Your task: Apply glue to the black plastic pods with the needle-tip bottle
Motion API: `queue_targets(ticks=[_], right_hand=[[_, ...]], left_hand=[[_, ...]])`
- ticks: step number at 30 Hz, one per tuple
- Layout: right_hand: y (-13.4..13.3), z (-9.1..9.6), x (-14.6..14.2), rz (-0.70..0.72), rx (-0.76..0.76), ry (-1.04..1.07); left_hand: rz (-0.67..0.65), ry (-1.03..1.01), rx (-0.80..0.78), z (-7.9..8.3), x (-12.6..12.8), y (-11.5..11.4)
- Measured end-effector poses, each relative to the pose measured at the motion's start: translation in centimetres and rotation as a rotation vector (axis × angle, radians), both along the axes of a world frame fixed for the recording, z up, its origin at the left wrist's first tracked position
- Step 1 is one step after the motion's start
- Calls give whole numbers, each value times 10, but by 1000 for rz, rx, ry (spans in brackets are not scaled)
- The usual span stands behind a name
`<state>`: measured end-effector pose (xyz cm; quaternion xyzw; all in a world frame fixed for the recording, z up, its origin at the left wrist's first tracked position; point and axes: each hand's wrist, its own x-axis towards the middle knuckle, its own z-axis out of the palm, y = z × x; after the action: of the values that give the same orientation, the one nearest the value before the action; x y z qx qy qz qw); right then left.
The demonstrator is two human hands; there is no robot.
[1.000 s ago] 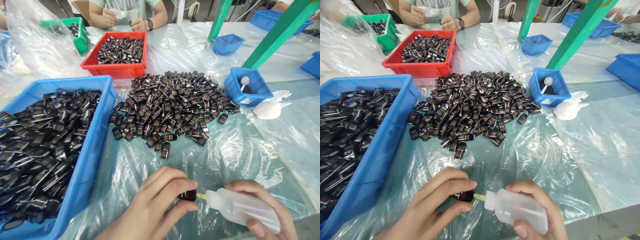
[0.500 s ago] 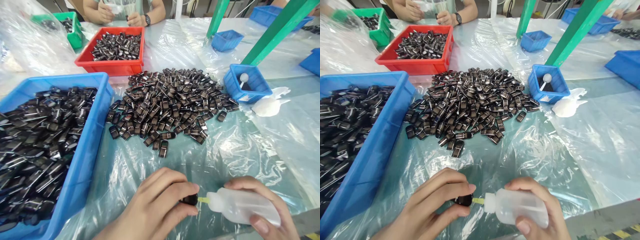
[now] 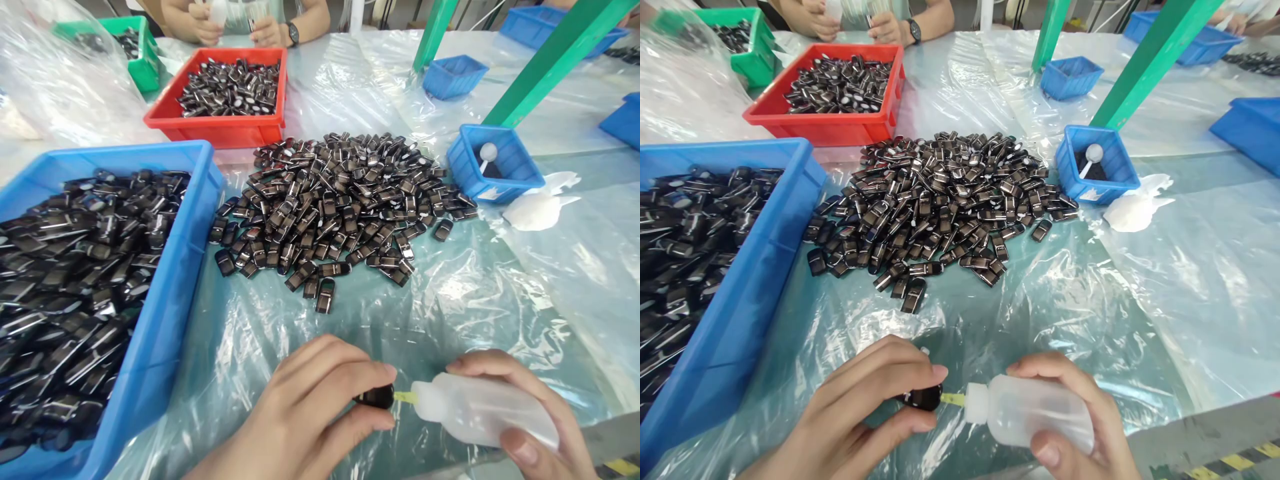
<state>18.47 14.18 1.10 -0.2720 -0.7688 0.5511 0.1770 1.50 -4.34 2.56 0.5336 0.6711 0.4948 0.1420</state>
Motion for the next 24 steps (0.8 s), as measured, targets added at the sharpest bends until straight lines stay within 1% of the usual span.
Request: queue_targets(ticks=[2,4,10,12,17,18,21,22,24], right_hand=[[5,-3,1,100,74,48],[10,-6,1,151,112,61],[12,-5,1,176,120,56],[8,-4,1,144,96,51],[-2,0,-2,-64,-106,-36],[-3,0,-3,-68,-117,-36],[-1,1,-4,22,-75,18],[-1,1,-4,26,-70,30],[-3,3,-4,-26,-107,18]], left_hand=[[5,2,1,0,0,0],[6,-1,8,1,1,1],[3,-7,19,2,-1,1],[4,-1,16,4,-1,1],[17,0,-10,7,-1,1],[19,-1,-8,6,-1,2],[17,-2,7,5,-1,2],[13,-4,12,4,-1,2],[8,-6,18,4,0,1]])
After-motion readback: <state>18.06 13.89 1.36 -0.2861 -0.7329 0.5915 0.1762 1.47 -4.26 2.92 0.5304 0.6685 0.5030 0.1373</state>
